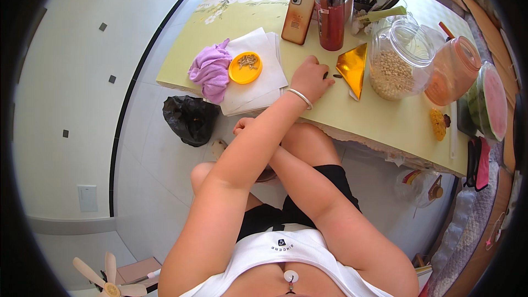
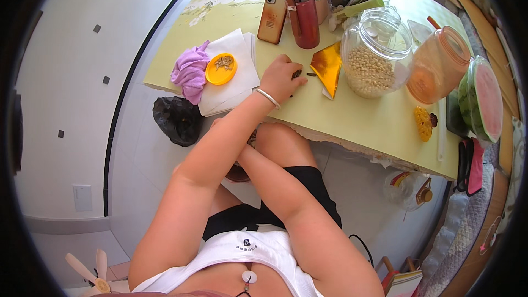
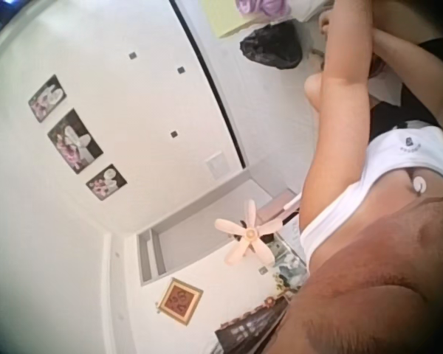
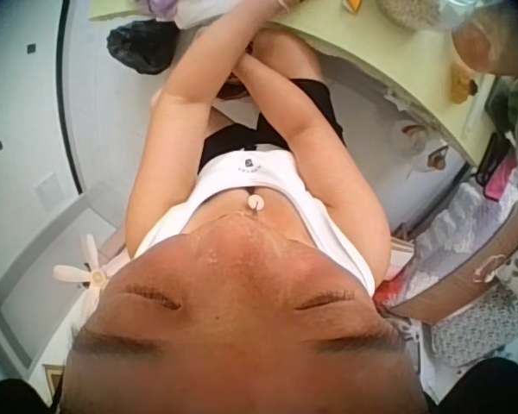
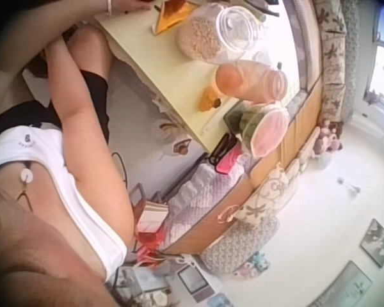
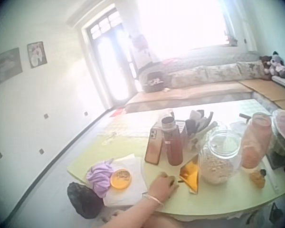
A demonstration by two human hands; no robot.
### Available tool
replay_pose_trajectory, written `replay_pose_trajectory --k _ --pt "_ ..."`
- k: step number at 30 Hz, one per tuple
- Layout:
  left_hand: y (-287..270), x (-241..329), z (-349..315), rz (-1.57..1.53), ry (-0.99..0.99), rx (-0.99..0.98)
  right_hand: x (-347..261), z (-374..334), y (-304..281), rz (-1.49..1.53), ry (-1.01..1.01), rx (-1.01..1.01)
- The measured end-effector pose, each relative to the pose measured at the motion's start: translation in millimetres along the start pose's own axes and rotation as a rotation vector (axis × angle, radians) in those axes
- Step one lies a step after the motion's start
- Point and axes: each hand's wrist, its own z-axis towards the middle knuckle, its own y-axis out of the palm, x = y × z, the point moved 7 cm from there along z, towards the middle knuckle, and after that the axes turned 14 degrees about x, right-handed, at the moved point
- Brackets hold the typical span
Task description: The person sits on the floor and shells small nuts by hand, placing the kernels into a yellow bowl and the shells into a bucket. After shelling, the person wipes their hands with a purple cloth and folds a yellow foil packet.
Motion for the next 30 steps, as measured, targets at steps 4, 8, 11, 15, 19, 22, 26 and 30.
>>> replay_pose_trajectory --k 4,8,11,15,19,22,26,30 --pt "13 2 4 -0.110 -0.017 0.067 -3 1 -6 -0.081 0.070 -0.010" --pt "13 7 5 -0.091 -0.005 0.122 5 6 -6 -0.131 0.093 -0.008" --pt "12 17 6 -0.126 0.010 0.129 8 6 -6 -0.150 0.118 0.009" --pt "14 15 5 -0.079 0.038 0.097 0 3 -6 -0.244 0.109 -0.007" --pt "4 -2 0 0.014 0.045 0.094 -17 -9 -9 -0.065 0.101 -0.062" --pt "-6 -9 -2 0.060 0.109 0.121 -14 -9 -10 0.086 0.061 -0.036" --pt "-14 -47 -5 -0.393 -0.434 0.098 -1 -2 -8 0.351 -0.016 0.053" --pt "-30 -83 -19 -0.863 -0.836 0.100 3 7 -13 0.618 -0.019 0.168"
